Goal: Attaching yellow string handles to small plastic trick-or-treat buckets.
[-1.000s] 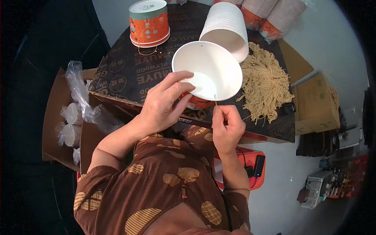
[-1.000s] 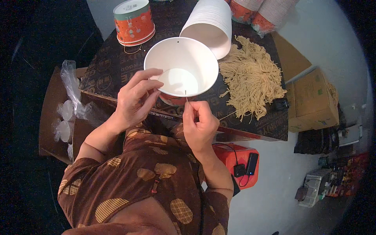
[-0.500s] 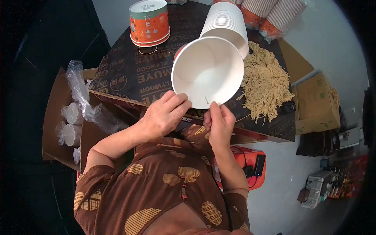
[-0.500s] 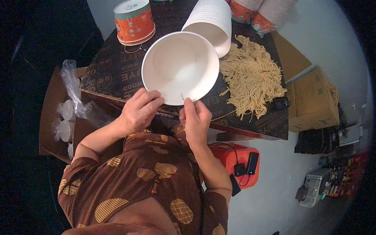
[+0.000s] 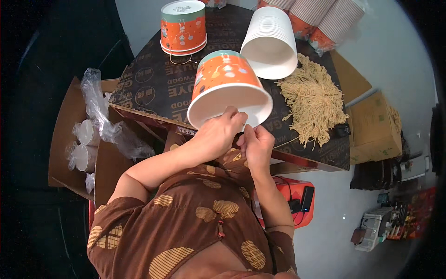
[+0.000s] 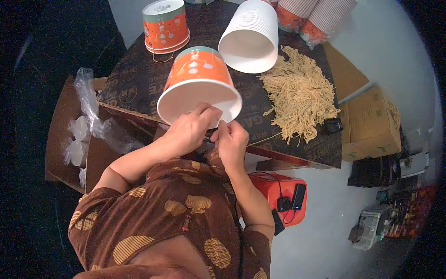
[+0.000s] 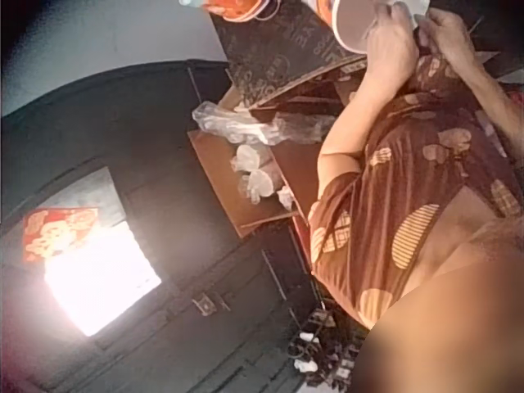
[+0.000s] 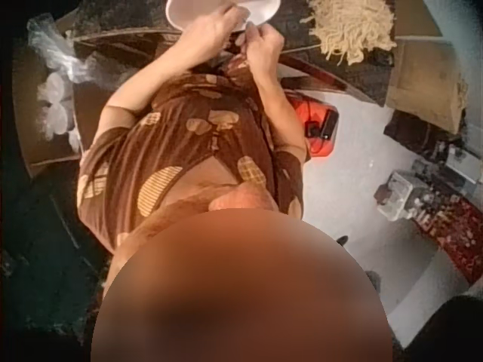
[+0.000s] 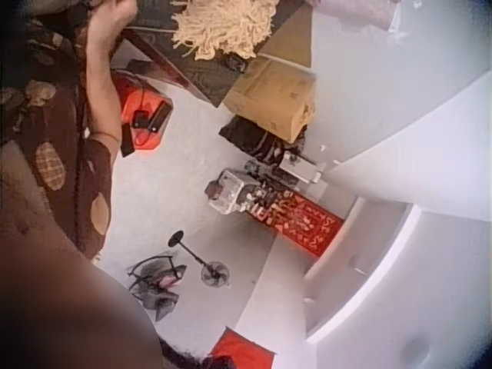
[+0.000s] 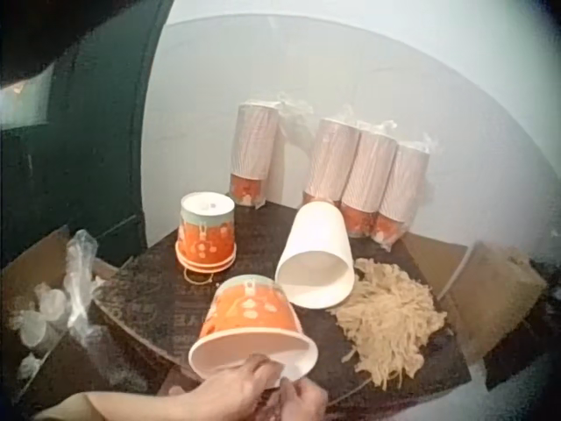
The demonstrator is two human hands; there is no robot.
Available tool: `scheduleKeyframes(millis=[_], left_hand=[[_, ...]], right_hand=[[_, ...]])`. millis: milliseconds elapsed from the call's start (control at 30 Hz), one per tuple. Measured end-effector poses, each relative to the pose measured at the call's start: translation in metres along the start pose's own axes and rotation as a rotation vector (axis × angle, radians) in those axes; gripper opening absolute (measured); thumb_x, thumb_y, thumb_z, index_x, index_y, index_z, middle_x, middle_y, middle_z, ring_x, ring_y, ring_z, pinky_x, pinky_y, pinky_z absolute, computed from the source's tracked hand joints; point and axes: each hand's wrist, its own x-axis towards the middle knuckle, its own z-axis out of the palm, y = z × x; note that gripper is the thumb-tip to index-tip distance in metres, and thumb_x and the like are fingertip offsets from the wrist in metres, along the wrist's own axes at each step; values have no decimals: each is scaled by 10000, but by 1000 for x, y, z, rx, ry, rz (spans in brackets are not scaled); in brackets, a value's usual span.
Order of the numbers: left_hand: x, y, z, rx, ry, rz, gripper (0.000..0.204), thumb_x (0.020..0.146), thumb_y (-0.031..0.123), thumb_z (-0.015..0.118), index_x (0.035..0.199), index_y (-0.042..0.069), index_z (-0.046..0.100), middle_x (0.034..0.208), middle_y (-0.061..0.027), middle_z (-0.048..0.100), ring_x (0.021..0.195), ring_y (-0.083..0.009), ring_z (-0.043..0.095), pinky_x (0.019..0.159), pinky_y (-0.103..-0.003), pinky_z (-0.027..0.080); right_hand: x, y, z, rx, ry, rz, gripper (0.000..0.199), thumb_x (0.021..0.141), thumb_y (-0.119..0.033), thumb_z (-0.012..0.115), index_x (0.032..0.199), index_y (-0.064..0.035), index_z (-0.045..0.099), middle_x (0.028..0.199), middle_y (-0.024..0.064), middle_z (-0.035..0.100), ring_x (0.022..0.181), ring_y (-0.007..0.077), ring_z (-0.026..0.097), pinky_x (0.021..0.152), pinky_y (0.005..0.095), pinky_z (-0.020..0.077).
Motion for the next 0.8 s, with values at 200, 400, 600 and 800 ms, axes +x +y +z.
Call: scheduleKeyframes(millis=[200,400,600,800], left_hand=[[9,-19,18,-4,46,11,208,844,18,595,1050,7,567,1033,-192,592,850,-400,647,687,-473,537],[18,-25,15,-18,-65,-48,97,847,32,601,937,5,580,948,-183,603,840,-396,636,715,-456,510],[20,-26,16,-35,-39,-10,74,813,47,609,860,0,577,882,-193,602,812,-398,626,705,-458,500],[17,-29,18,-95,34,-16,77,775,32,614,816,-5,561,825,-194,596,781,-403,613,689,-454,490]], right_hand=[[2,-5,3,-89,10,-2,265,960,-103,540,731,20,589,574,61,596,397,69,457,358,238,336],[4,-3,1,-118,-15,-9,257,958,-104,536,744,25,600,574,64,598,394,72,456,360,240,340],[5,-6,-3,-140,-51,-12,265,951,-130,560,743,28,601,582,68,608,419,71,478,383,231,363],[-18,-4,-18,-819,-22,-434,179,883,-184,636,860,-6,634,707,184,655,650,381,635,605,440,508]])
